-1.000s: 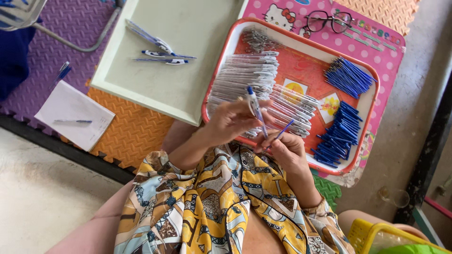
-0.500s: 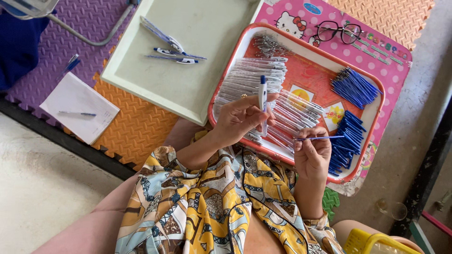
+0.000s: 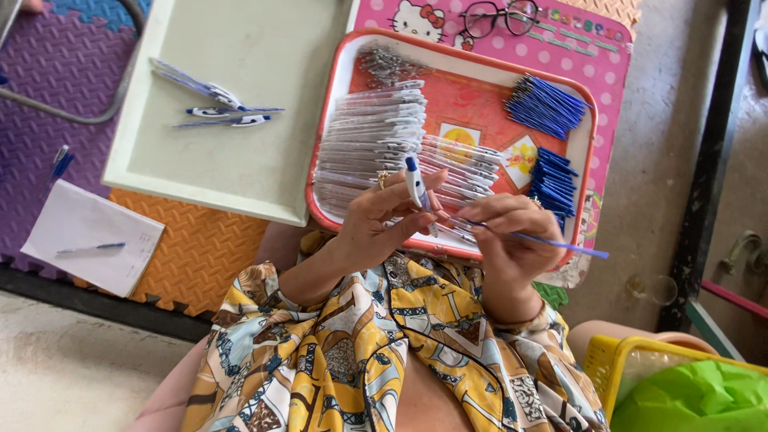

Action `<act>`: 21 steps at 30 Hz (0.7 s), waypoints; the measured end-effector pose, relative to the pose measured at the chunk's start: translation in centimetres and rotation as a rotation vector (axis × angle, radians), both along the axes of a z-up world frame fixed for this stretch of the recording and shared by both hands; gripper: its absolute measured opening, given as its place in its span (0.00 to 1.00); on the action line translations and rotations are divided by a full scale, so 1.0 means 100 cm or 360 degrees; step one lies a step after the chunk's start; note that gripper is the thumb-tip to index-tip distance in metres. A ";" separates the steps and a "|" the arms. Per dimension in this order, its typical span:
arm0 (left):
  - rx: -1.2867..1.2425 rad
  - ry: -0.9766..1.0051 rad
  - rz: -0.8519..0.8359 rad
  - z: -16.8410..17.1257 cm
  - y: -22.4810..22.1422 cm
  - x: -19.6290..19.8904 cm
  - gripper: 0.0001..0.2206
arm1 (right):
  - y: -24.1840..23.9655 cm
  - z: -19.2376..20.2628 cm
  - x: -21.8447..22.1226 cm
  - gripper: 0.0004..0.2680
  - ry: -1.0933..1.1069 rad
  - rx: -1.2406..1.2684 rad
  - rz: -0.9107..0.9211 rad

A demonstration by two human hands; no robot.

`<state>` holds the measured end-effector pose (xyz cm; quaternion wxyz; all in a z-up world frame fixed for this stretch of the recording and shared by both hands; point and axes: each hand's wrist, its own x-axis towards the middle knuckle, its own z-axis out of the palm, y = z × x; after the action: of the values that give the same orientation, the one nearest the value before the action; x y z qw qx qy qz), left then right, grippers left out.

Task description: The person assembles ballpoint pens by inserting ink refills into pen barrels and attaching caps by hand, handling multiple components from a tray.

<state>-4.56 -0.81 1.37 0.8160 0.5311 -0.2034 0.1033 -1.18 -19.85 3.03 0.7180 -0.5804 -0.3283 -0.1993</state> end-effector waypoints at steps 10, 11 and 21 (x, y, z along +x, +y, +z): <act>0.0161 -0.0028 0.0102 0.001 0.001 -0.006 0.20 | 0.032 0.025 -0.003 0.08 -0.0637 -0.0281 -0.0199; 0.0175 -0.0031 0.0130 0.003 0.001 -0.007 0.19 | 0.032 0.024 -0.001 0.08 -0.0673 -0.0291 -0.0214; 0.0252 -0.0112 0.0315 0.003 -0.004 -0.009 0.17 | 0.040 0.036 0.002 0.07 -0.0907 -0.0308 -0.0251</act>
<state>-5.42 -1.17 1.72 0.7497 0.6075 -0.1859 0.1854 -0.97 -15.86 6.65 0.5206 -0.5906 -0.4878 -0.3770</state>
